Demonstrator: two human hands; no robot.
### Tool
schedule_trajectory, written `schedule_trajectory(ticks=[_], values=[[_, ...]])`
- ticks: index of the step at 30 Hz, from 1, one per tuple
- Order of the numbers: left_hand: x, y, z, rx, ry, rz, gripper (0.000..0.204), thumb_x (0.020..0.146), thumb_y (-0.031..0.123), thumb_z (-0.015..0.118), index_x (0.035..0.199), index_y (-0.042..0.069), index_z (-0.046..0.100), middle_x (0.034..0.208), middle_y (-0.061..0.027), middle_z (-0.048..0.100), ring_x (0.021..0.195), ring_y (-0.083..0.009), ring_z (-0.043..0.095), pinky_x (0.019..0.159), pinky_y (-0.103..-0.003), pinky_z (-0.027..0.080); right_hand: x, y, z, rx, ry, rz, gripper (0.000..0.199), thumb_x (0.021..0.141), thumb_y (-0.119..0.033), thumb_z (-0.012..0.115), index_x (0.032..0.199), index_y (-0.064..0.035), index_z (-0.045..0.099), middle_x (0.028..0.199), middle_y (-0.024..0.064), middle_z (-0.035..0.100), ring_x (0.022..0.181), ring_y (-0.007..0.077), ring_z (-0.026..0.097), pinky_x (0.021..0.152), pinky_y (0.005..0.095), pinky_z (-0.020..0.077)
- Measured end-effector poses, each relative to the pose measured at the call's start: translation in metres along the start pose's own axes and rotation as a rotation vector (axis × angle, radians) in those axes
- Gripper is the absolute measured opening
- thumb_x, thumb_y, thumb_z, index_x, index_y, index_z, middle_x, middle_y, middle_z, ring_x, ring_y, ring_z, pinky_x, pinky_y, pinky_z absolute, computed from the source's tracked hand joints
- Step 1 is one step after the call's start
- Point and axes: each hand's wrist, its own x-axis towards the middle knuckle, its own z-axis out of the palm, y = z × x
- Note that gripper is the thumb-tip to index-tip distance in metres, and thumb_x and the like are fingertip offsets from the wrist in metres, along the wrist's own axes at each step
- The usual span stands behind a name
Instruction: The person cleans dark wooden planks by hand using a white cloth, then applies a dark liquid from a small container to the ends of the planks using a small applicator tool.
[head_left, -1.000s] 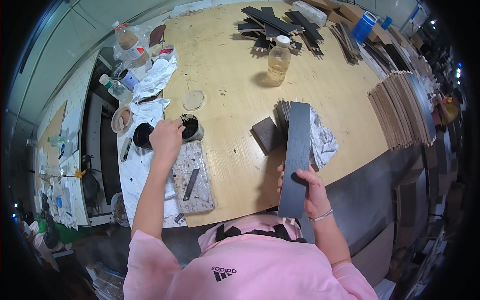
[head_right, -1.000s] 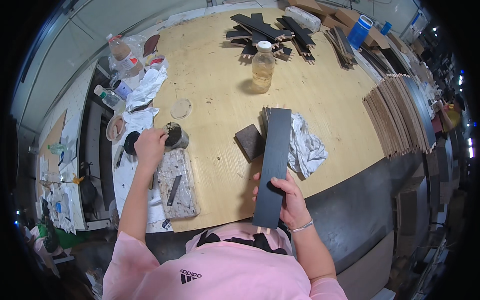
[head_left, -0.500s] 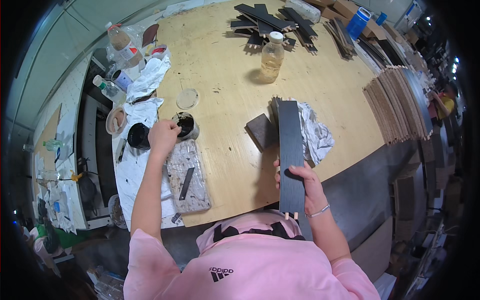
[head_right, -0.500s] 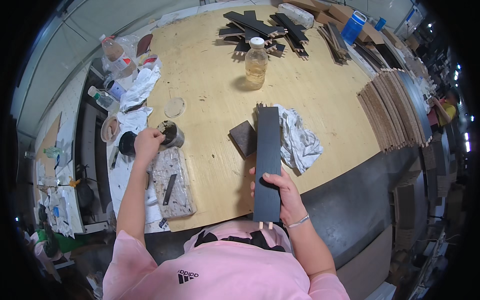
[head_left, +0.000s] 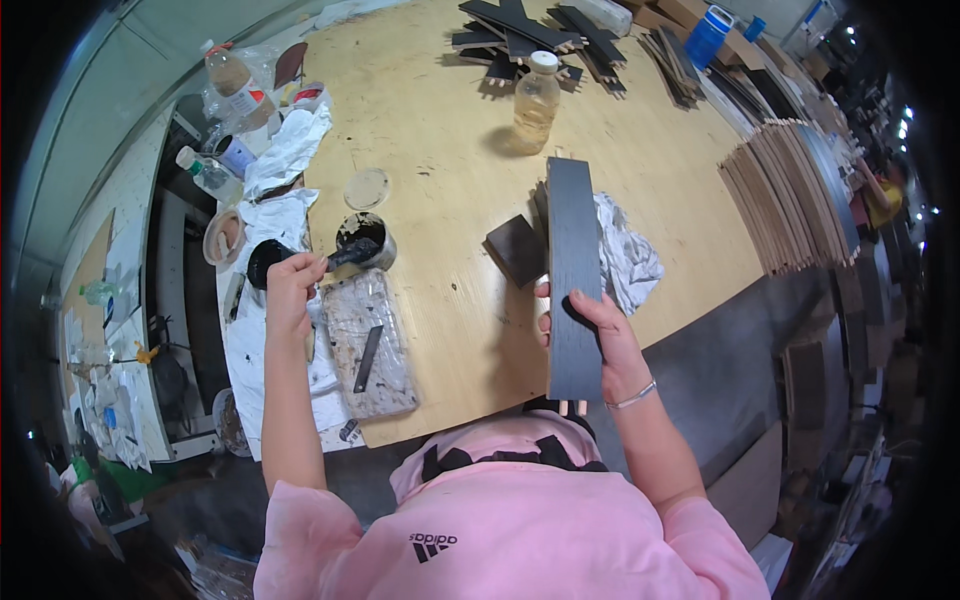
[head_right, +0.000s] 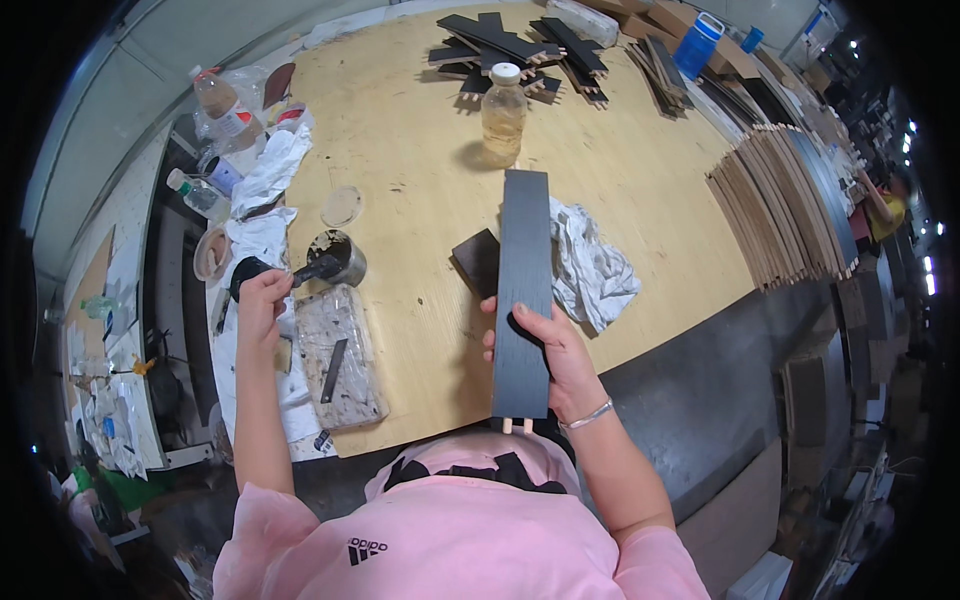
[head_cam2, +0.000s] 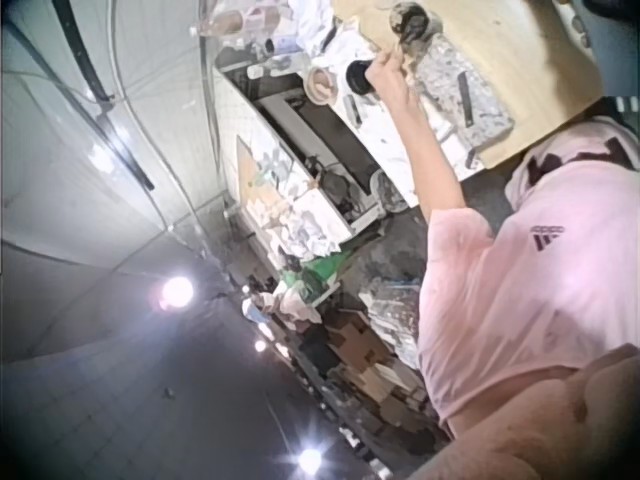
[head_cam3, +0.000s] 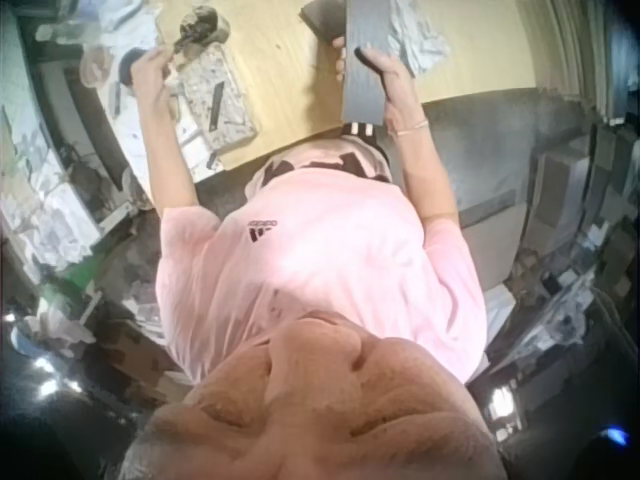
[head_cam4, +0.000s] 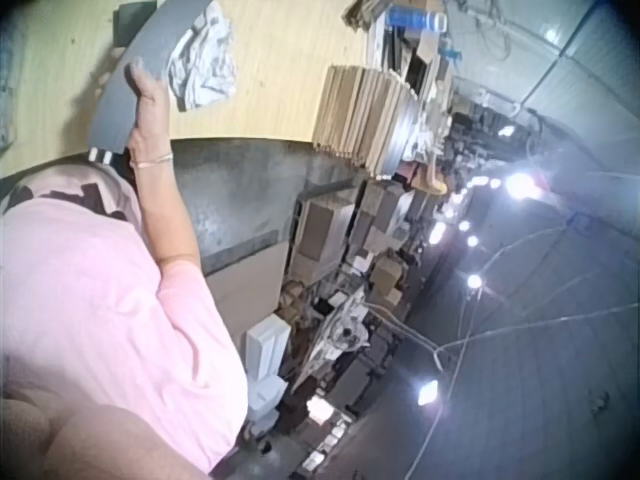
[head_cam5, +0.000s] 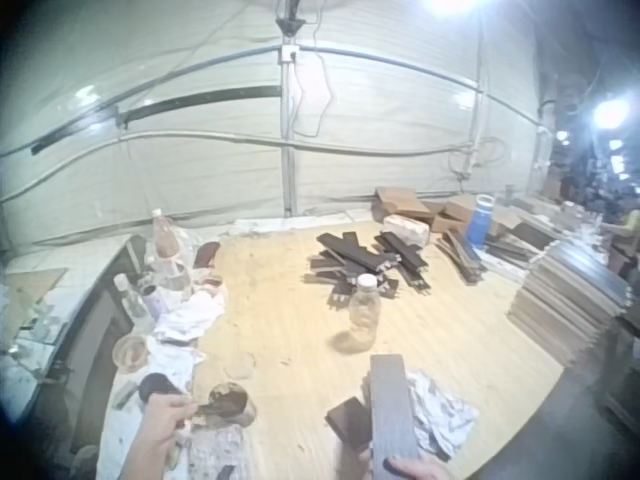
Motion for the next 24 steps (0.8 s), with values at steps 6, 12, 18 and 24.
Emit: schedule_trajectory(ticks=[6, 12, 18, 24], values=[[-0.073, 0.031, 0.049, -0.328, -0.252, 0.058, 0.009, 0.089, 0.002, 0.062, 0.087, -0.003, 0.069, 0.074, -0.005, 0.065, 0.062, -0.0091, 0.057, 0.055, -0.021, 0.044, 0.007, -0.008, 0.01, 0.066, -0.037, -0.038, 0.028, 0.095, -0.018, 0.06, 0.116, -0.0001, 0.053, 0.108, 0.0121, 0.065, 0.079, 0.02, 0.067, 0.068, 0.0336, 0.0596], [-0.125, 0.037, 0.089, -0.328, -0.535, 0.423, 0.016, 0.084, -0.006, 0.064, 0.098, -0.006, 0.071, 0.08, -0.012, 0.068, 0.068, -0.0163, 0.063, 0.061, -0.025, 0.05, -0.001, -0.018, 0.018, 0.082, -0.122, -0.099, 0.029, 0.095, -0.019, 0.06, 0.117, -0.0014, 0.052, 0.108, 0.0128, 0.064, 0.079, 0.0207, 0.066, 0.068, 0.0348, 0.0586], [-0.14, 0.05, 0.11, -0.123, -0.684, 0.76, 0.032, 0.071, -0.012, 0.071, 0.102, -0.002, 0.072, 0.086, -0.0114, 0.066, 0.074, -0.0178, 0.06, 0.061, -0.027, 0.045, -0.013, -0.025, 0.019, 0.06, -0.134, -0.115, 0.03, 0.095, -0.021, 0.061, 0.116, -0.0019, 0.053, 0.108, 0.0122, 0.064, 0.078, 0.0213, 0.066, 0.068, 0.0351, 0.058], [-0.137, 0.047, 0.117, -0.116, -0.689, 0.844, 0.032, 0.07, -0.011, 0.071, 0.101, -0.002, 0.072, 0.085, -0.0109, 0.065, 0.072, -0.019, 0.058, 0.061, -0.027, 0.045, -0.017, -0.029, 0.015, 0.105, -0.159, -0.132, 0.03, 0.095, -0.023, 0.061, 0.115, -0.0019, 0.054, 0.107, 0.0124, 0.063, 0.078, 0.0213, 0.065, 0.066, 0.0337, 0.0577]])
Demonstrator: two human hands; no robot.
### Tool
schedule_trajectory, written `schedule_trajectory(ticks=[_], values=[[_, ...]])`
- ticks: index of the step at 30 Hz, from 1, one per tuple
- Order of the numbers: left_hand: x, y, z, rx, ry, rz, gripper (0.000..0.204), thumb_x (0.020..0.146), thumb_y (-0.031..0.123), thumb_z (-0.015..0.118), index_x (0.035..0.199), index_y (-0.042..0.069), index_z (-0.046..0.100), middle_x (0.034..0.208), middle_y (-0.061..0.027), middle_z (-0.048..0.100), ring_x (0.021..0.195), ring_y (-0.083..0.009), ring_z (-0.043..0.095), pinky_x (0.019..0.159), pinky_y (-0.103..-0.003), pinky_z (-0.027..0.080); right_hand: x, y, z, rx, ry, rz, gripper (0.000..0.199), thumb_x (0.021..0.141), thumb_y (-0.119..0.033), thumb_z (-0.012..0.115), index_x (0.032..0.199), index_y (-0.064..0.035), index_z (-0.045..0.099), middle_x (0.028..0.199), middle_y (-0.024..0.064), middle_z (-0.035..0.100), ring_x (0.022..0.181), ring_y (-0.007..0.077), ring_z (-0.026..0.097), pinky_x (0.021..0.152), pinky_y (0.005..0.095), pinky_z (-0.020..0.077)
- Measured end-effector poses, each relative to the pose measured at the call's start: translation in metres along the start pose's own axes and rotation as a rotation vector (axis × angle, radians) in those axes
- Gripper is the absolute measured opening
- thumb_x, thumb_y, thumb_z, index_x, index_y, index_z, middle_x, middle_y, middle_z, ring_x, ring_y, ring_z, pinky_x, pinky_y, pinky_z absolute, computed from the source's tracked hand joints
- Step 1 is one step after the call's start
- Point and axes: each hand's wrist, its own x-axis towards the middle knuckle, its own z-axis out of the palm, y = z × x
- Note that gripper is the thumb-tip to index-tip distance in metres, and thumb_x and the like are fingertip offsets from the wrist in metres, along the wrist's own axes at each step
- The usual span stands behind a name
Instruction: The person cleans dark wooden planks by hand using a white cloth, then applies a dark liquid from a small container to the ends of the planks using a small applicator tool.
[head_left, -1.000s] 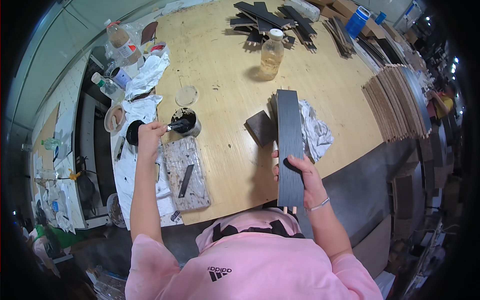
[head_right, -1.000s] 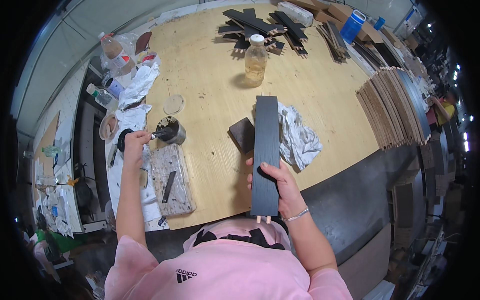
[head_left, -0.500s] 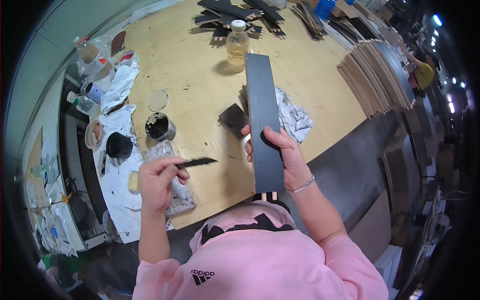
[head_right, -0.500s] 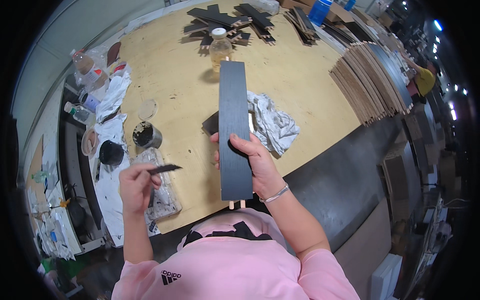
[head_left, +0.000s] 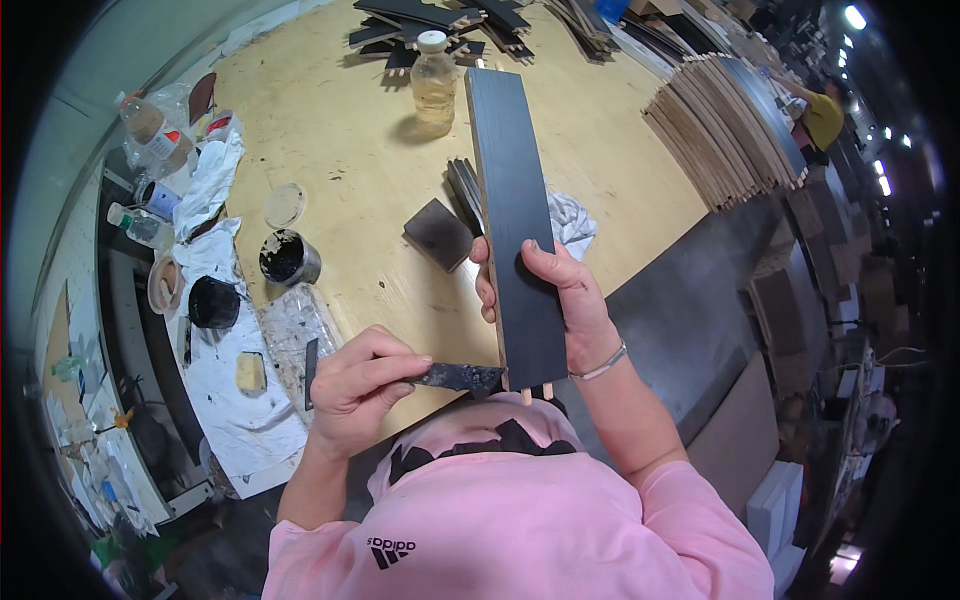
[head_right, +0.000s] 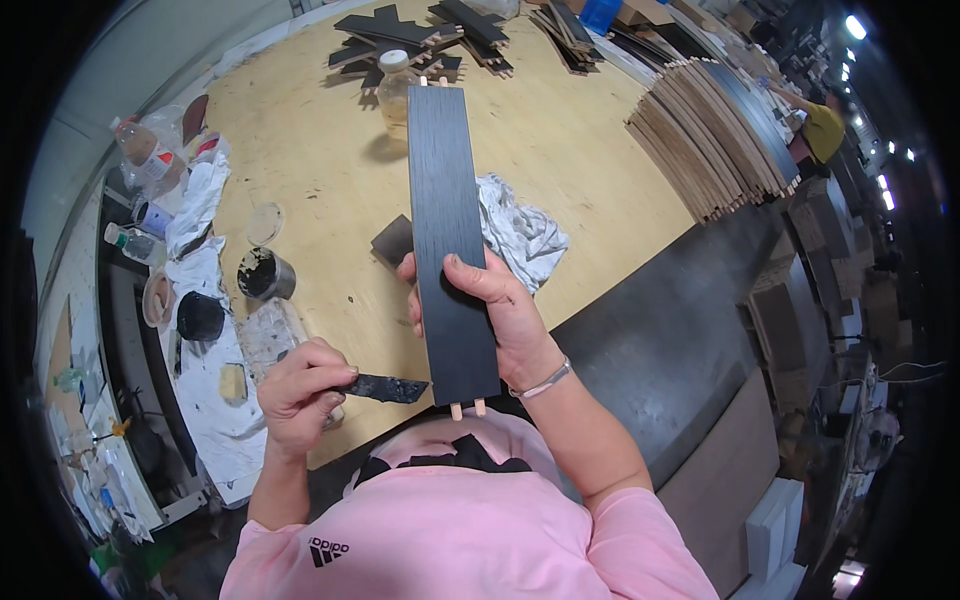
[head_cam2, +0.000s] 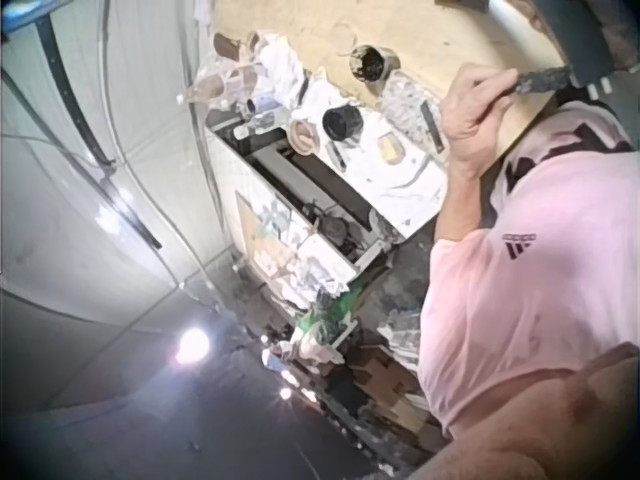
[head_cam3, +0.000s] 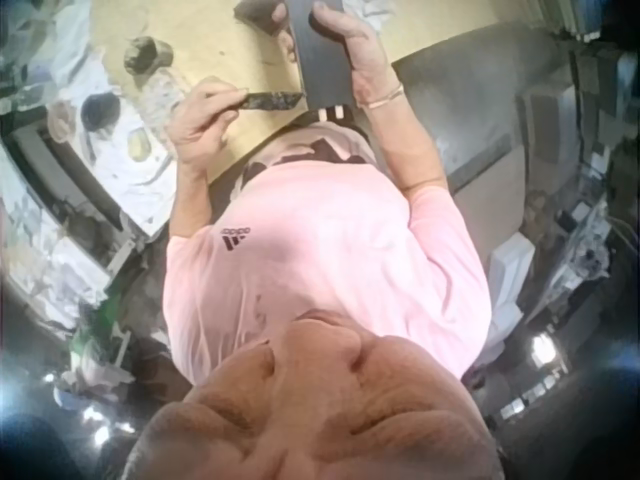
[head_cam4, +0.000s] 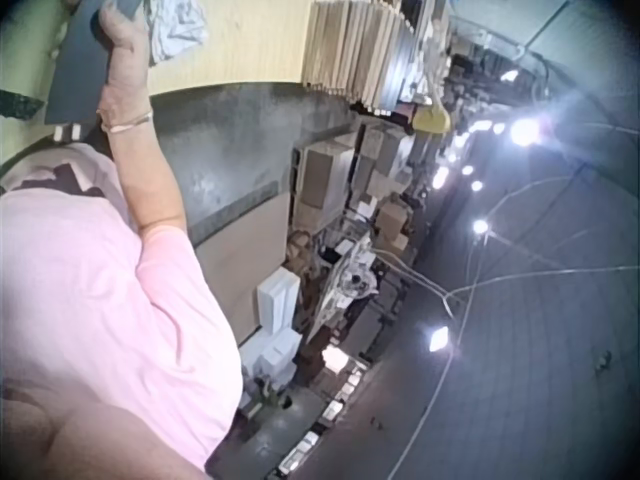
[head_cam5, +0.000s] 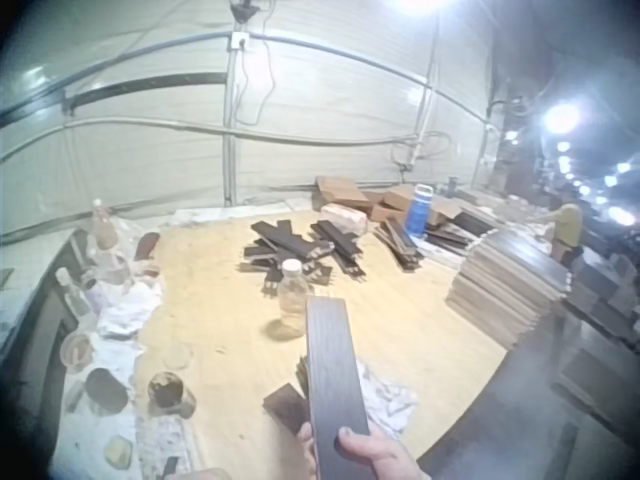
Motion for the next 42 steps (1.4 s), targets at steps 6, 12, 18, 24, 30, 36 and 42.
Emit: schedule_trajectory(ticks=[6, 12, 18, 24, 30, 36, 42], values=[[0.0055, 0.0028, 0.0023, 0.016, -0.039, 0.011, 0.033, 0.069, -0.011, 0.072, 0.101, -0.003, 0.072, 0.085, -0.0106, 0.065, 0.071, -0.0194, 0.058, 0.06, -0.028, 0.045, -0.0021, -0.0007, -0.0002, 0.013, 0.026, -0.006, 0.03, 0.095, -0.023, 0.06, 0.115, -0.0015, 0.053, 0.106, 0.013, 0.063, 0.077, 0.0211, 0.065, 0.066, 0.0333, 0.0577], [0.0062, 0.0028, 0.0015, 0.037, -0.025, 0.019, 0.034, 0.067, -0.012, 0.072, 0.1, -0.002, 0.072, 0.084, -0.0102, 0.065, 0.072, -0.0195, 0.058, 0.06, -0.028, 0.044, -0.0006, -0.0001, -0.0025, -0.001, 0.014, -0.006, 0.029, 0.096, -0.022, 0.06, 0.115, -0.0013, 0.053, 0.107, 0.013, 0.063, 0.078, 0.0208, 0.066, 0.066, 0.0336, 0.0581], [0.0053, -0.001, 0.0011, 0.04, -0.004, 0.011, 0.035, 0.067, -0.012, 0.072, 0.101, -0.002, 0.072, 0.085, -0.0102, 0.065, 0.071, -0.0197, 0.058, 0.06, -0.028, 0.044, 0.0005, -0.0008, -0.0024, -0.025, 0.023, -0.004, 0.031, 0.096, -0.022, 0.059, 0.117, -0.0018, 0.052, 0.107, 0.0129, 0.063, 0.078, 0.0204, 0.066, 0.067, 0.0334, 0.058], [0.0073, -0.0017, 0.0019, 0.054, -0.005, -0.009, 0.034, 0.067, -0.012, 0.072, 0.099, -0.002, 0.073, 0.083, -0.0092, 0.065, 0.071, -0.019, 0.058, 0.06, -0.028, 0.044, 0.0035, 0.0005, -0.0031, -0.008, 0.016, -0.011, 0.031, 0.096, -0.022, 0.06, 0.118, -0.0017, 0.052, 0.107, 0.0134, 0.063, 0.078, 0.0208, 0.066, 0.067, 0.0331, 0.0581], [0.0079, -0.0007, -0.0009, 0.047, -0.033, 0.011, 0.035, 0.066, -0.013, 0.072, 0.099, -0.001, 0.073, 0.084, -0.0089, 0.065, 0.072, -0.0196, 0.058, 0.061, -0.028, 0.045, 0.0049, 0.0003, -0.0057, -0.008, 0.016, -0.019, 0.031, 0.095, -0.022, 0.06, 0.116, -0.0011, 0.052, 0.106, 0.0136, 0.063, 0.077, 0.0207, 0.066, 0.066, 0.0333, 0.058], [0.0076, -0.0033, -0.0016, 0.005, -0.02, 0.02, 0.034, 0.067, -0.013, 0.072, 0.099, -0.002, 0.073, 0.084, -0.0089, 0.065, 0.073, -0.0195, 0.058, 0.062, -0.029, 0.045, 0.006, 0.0012, -0.0048, -0.011, 0.029, -0.017, 0.031, 0.095, -0.023, 0.06, 0.116, -0.001, 0.052, 0.106, 0.0137, 0.063, 0.077, 0.0209, 0.066, 0.065, 0.0331, 0.0579], [0.0079, -0.0048, -0.0023, 0.029, 0.004, 0.003, 0.034, 0.067, -0.013, 0.072, 0.099, -0.002, 0.073, 0.084, -0.0091, 0.065, 0.072, -0.0196, 0.058, 0.061, -0.028, 0.045, 0.007, 0.0029, -0.0073, -0.027, 0.013, -0.016, 0.036, 0.095, -0.024, 0.059, 0.121, 0.0003, 0.05, 0.107, 0.0165, 0.059, 0.081, 0.0242, 0.063, 0.067, 0.0351, 0.0587]])
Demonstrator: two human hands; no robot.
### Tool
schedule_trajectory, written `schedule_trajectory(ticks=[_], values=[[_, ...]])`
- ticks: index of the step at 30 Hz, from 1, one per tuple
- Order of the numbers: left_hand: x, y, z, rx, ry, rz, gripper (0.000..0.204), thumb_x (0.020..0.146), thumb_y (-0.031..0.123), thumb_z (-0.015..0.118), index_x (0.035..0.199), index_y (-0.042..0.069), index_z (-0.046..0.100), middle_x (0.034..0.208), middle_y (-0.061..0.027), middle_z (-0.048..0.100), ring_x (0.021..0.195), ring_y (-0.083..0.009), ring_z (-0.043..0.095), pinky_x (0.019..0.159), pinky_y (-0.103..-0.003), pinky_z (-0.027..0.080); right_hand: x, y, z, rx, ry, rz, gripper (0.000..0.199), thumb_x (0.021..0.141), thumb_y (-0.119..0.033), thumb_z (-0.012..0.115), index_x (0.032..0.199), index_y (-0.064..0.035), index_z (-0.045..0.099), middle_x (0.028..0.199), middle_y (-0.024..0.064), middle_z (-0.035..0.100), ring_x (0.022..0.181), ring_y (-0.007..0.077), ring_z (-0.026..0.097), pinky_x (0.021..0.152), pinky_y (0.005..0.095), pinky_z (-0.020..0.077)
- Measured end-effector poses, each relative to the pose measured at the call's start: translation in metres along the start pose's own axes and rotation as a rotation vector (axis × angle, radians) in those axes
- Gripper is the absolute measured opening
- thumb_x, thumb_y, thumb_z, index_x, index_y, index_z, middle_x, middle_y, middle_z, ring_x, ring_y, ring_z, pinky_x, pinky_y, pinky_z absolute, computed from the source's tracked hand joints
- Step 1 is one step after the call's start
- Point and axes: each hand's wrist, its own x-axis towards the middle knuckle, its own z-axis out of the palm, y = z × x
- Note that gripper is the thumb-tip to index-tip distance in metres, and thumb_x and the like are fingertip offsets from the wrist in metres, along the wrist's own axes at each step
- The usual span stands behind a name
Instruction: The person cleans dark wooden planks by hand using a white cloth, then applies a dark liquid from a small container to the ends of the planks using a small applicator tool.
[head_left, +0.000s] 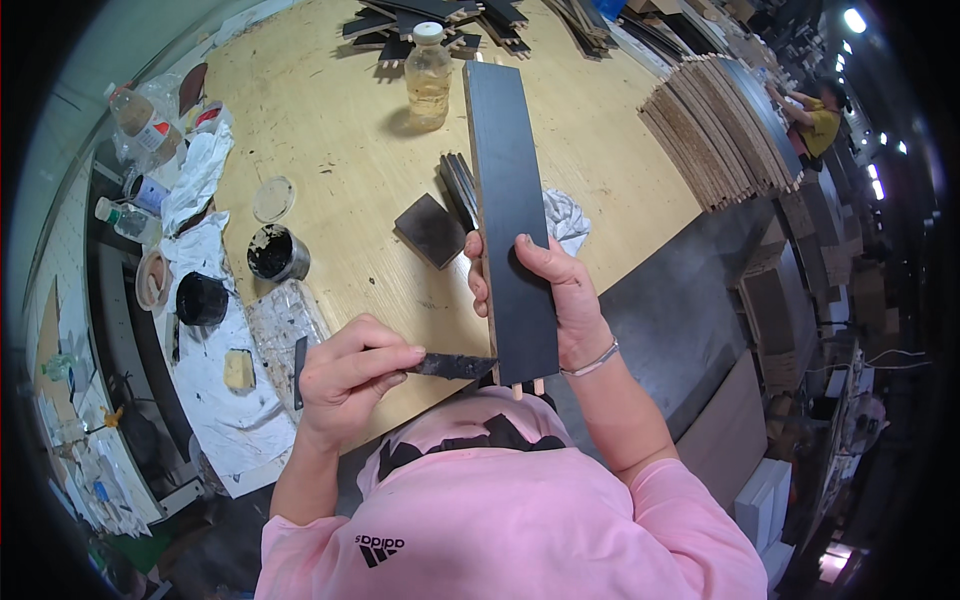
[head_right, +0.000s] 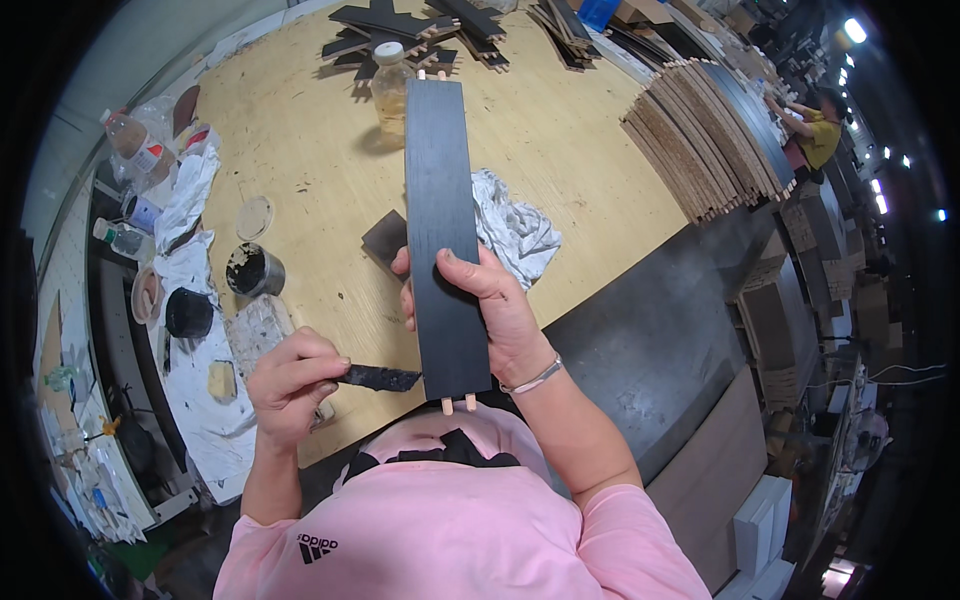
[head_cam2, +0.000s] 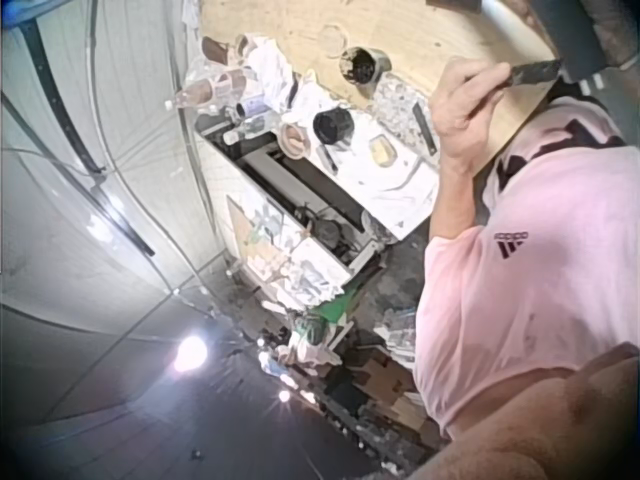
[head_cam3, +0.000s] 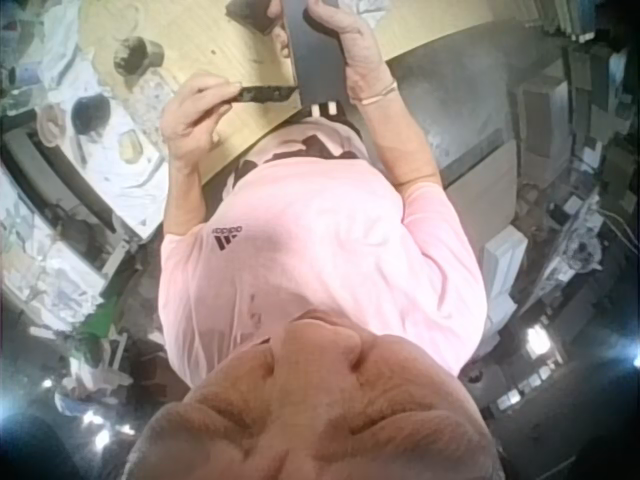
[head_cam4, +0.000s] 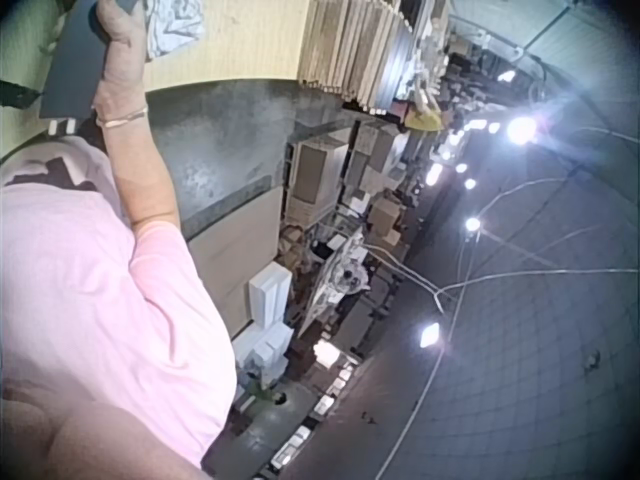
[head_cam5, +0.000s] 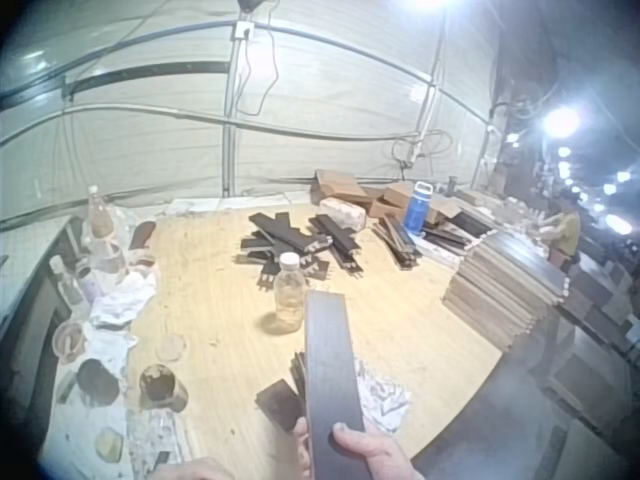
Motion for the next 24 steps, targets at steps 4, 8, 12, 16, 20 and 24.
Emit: schedule_trajectory(ticks=[4, 8, 12, 16, 20, 24], values=[[0.001, 0.003, 0.001, 0.004, -0.035, 0.004, 0.034, 0.067, -0.013, 0.072, 0.099, -0.002, 0.073, 0.083, -0.0094, 0.065, 0.071, -0.0197, 0.058, 0.06, -0.028, 0.045, 0.0, 0.001, 0.0, -0.005, 0.001, -0.004, 0.036, 0.095, -0.024, 0.059, 0.12, 0.0004, 0.05, 0.107, 0.0165, 0.059, 0.081, 0.0241, 0.063, 0.066, 0.0351, 0.0588], [0.001, 0.001, -0.001, 0.003, -0.005, -0.002, 0.034, 0.067, -0.013, 0.072, 0.099, -0.002, 0.073, 0.084, -0.0094, 0.065, 0.072, -0.0198, 0.058, 0.061, -0.028, 0.045, 0.001, 0.001, 0.001, -0.017, 0.001, -0.009, 0.036, 0.095, -0.024, 0.059, 0.12, 0.0, 0.05, 0.107, 0.0164, 0.059, 0.079, 0.0238, 0.063, 0.066, 0.0347, 0.0591], [0.001, 0.001, 0.001, 0.055, -0.008, 0.013, 0.029, 0.071, -0.01, 0.072, 0.099, -0.003, 0.072, 0.084, -0.0113, 0.067, 0.071, -0.0195, 0.06, 0.06, -0.028, 0.046, -0.001, -0.001, 0.004, -0.013, 0.017, -0.023, 0.03, 0.095, -0.022, 0.061, 0.115, -0.0009, 0.052, 0.105, 0.0134, 0.063, 0.076, 0.0204, 0.066, 0.065, 0.0334, 0.058], [-0.012, -0.001, 0.004, -0.06, 0.1, -0.119, 0.014, 0.084, -0.001, 0.066, 0.097, -0.006, 0.07, 0.077, -0.0132, 0.066, 0.065, -0.0182, 0.061, 0.057, -0.027, 0.048, -0.001, -0.004, 0.003, -0.033, 0.013, -0.055, 0.03, 0.095, -0.022, 0.061, 0.113, 0.0004, 0.053, 0.104, 0.0135, 0.063, 0.076, 0.0202, 0.066, 0.065, 0.0334, 0.058], [-0.022, 0.006, 0.013, -0.241, 0.157, -0.356, 0.015, 0.094, 0.002, 0.059, 0.099, -0.009, 0.067, 0.068, -0.0114, 0.065, 0.056, -0.0144, 0.061, 0.053, -0.024, 0.05, -0.003, -0.006, 0.002, -0.01, 0.045, -0.101, 0.029, 0.095, -0.022, 0.061, 0.111, 0.0018, 0.053, 0.103, 0.0133, 0.063, 0.076, 0.0198, 0.066, 0.064, 0.0334, 0.0583], [-0.026, 0.005, 0.019, -0.372, 0.146, -0.459, 0.015, 0.094, 0.0, 0.057, 0.1, -0.009, 0.067, 0.067, -0.0106, 0.066, 0.056, -0.0127, 0.062, 0.054, -0.024, 0.051, -0.005, -0.006, 0.004, 0.0, 0.073, -0.139, 0.029, 0.096, -0.021, 0.06, 0.111, 0.0021, 0.053, 0.103, 0.0132, 0.063, 0.076, 0.02, 0.066, 0.064, 0.0331, 0.0589]])
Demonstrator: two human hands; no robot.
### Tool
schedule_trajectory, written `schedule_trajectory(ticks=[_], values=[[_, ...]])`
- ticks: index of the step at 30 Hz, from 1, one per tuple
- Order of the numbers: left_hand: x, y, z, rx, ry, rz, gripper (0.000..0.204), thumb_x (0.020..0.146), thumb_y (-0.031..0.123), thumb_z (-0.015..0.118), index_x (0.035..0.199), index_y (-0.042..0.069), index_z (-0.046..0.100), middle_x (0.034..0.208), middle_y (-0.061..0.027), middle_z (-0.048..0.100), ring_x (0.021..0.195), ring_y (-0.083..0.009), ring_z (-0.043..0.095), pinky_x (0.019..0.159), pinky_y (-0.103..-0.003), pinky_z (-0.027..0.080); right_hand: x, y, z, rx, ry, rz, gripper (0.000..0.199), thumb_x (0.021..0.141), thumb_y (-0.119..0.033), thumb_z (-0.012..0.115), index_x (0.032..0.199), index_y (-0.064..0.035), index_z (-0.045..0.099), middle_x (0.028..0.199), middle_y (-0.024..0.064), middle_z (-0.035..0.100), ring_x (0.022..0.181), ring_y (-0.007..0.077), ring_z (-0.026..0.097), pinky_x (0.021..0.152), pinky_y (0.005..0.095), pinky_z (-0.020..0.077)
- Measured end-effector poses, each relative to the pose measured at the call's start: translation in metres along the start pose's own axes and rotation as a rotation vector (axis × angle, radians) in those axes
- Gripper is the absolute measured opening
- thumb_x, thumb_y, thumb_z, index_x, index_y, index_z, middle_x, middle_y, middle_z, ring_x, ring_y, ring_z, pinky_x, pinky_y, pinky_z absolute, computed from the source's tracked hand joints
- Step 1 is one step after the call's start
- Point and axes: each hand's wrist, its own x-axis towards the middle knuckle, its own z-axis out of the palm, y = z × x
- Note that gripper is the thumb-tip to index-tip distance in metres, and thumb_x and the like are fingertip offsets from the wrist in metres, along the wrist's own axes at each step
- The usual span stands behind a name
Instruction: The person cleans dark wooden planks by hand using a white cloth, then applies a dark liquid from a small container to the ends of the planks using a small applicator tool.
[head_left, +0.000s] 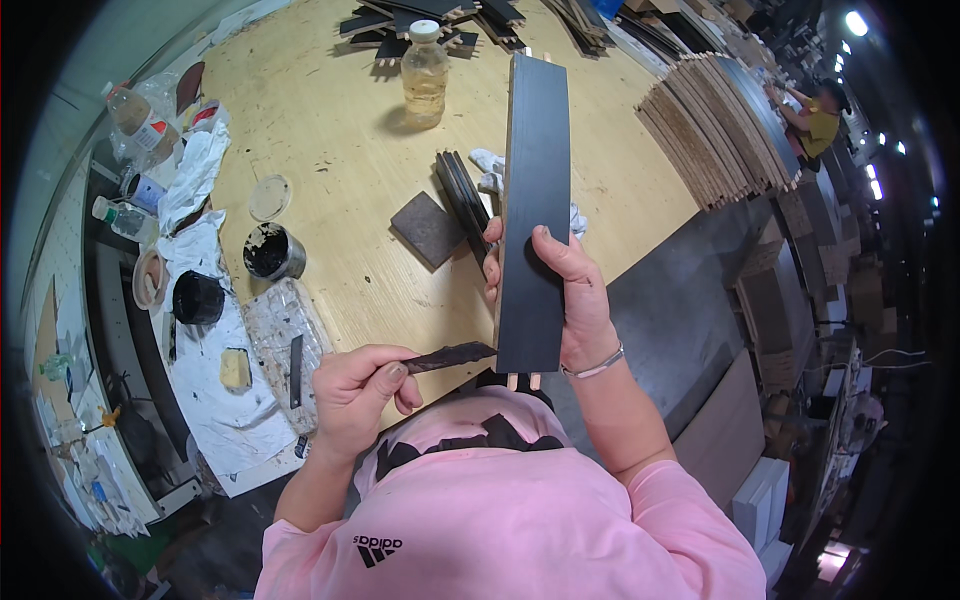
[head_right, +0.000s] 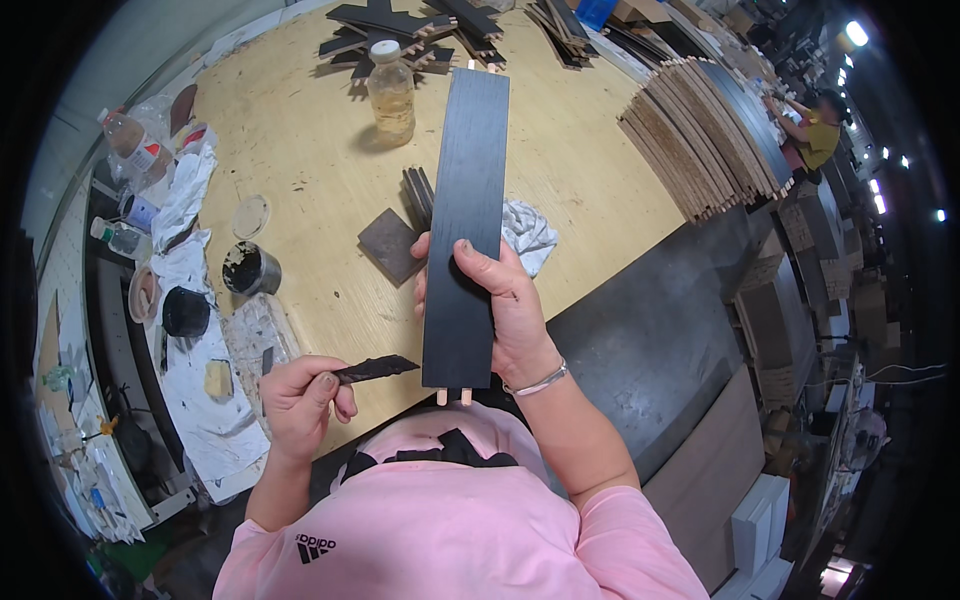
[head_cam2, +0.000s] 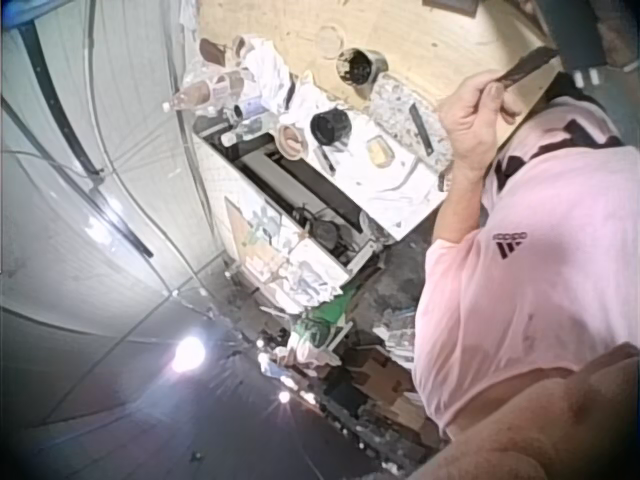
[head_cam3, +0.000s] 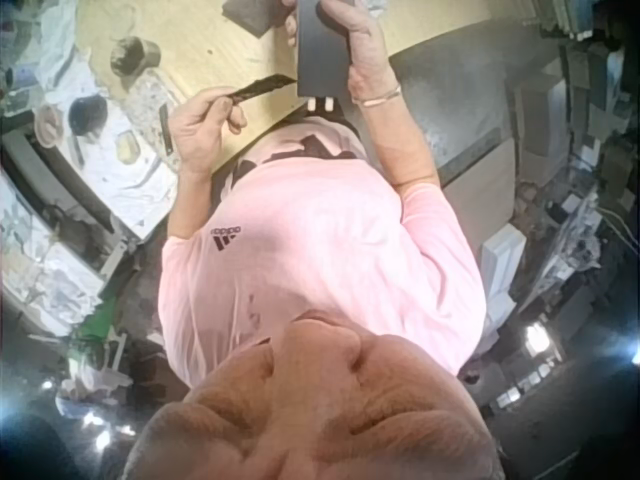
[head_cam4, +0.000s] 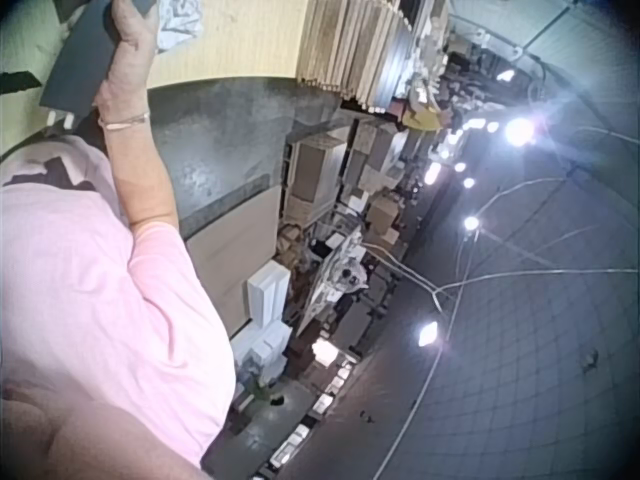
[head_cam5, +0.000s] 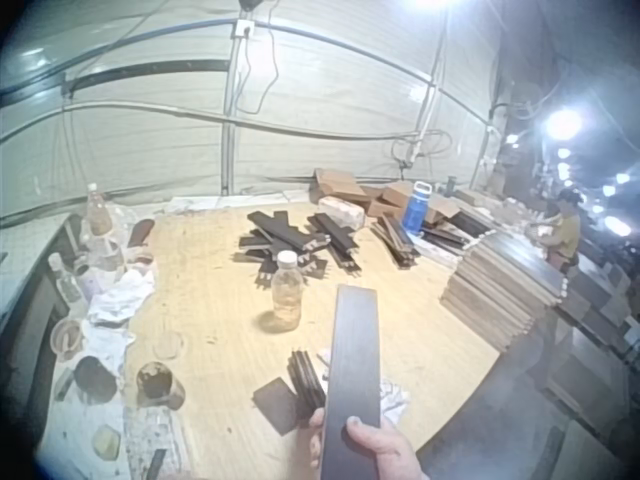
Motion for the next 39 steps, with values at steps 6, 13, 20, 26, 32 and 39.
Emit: schedule_trajectory(ticks=[6, 13, 20, 26, 32, 39], values=[[-0.001, 0.0, 0.004, 0.022, 0.006, -0.052, 0.015, 0.094, 0.0, 0.056, 0.099, -0.009, 0.067, 0.067, -0.0105, 0.066, 0.056, -0.0121, 0.061, 0.053, -0.023, 0.05, -0.003, 0.0, -0.007, 0.031, -0.003, -0.009, 0.033, 0.097, -0.02, 0.056, 0.118, 0.0046, 0.052, 0.107, 0.017, 0.06, 0.081, 0.0252, 0.062, 0.067, 0.0367, 0.0604], [-0.003, -0.001, 0.006, 0.084, 0.01, 0.021, 0.018, 0.096, 0.005, 0.057, 0.099, -0.01, 0.065, 0.065, -0.0113, 0.064, 0.053, -0.0138, 0.06, 0.048, -0.023, 0.047, -0.006, -0.001, -0.008, 0.005, 0.008, -0.013, 0.034, 0.097, -0.021, 0.056, 0.117, 0.0055, 0.052, 0.107, 0.0164, 0.059, 0.081, 0.0248, 0.062, 0.067, 0.0363, 0.0603], [-0.002, -0.004, 0.009, 0.033, 0.057, -0.007, 0.014, 0.093, -0.002, 0.056, 0.098, -0.008, 0.067, 0.065, -0.01, 0.065, 0.055, -0.0123, 0.062, 0.051, -0.023, 0.051, -0.008, 0.0, -0.008, -0.005, -0.002, -0.029, 0.032, 0.097, -0.022, 0.056, 0.114, 0.0056, 0.054, 0.101, 0.0157, 0.06, 0.078, 0.0232, 0.063, 0.065, 0.0337, 0.0598], [-0.002, -0.007, 0.013, 0.07, 0.053, 0.018, 0.014, 0.094, 0.001, 0.057, 0.098, -0.009, 0.067, 0.066, -0.0107, 0.065, 0.054, -0.0129, 0.061, 0.049, -0.023, 0.049, -0.01, -0.001, -0.012, 0.005, 0.007, 0.005, 0.033, 0.098, -0.023, 0.055, 0.113, 0.0053, 0.055, 0.09, 0.0174, 0.061, 0.071, 0.0233, 0.064, 0.063, 0.0319, 0.0592], [0.002, -0.002, 0.016, 0.188, 0.002, 0.095, 0.017, 0.095, 0.005, 0.059, 0.096, -0.01, 0.067, 0.064, -0.0112, 0.064, 0.052, -0.0133, 0.059, 0.048, -0.024, 0.048, -0.012, -0.005, -0.014, -0.028, 0.011, 0.016, 0.033, 0.098, -0.024, 0.054, 0.113, 0.0052, 0.056, 0.083, 0.018, 0.062, 0.068, 0.0228, 0.065, 0.063, 0.0312, 0.0589], [0.004, -0.002, 0.014, 0.216, 0.014, 0.129, 0.016, 0.094, 0.003, 0.058, 0.098, -0.009, 0.067, 0.065, -0.0113, 0.065, 0.054, -0.0142, 0.061, 0.051, -0.024, 0.05, -0.009, -0.002, -0.016, -0.015, 0.035, 0.018, 0.033, 0.098, -0.024, 0.053, 0.113, 0.0051, 0.056, 0.085, 0.0186, 0.063, 0.071, 0.0223, 0.065, 0.065, 0.0316, 0.059]])
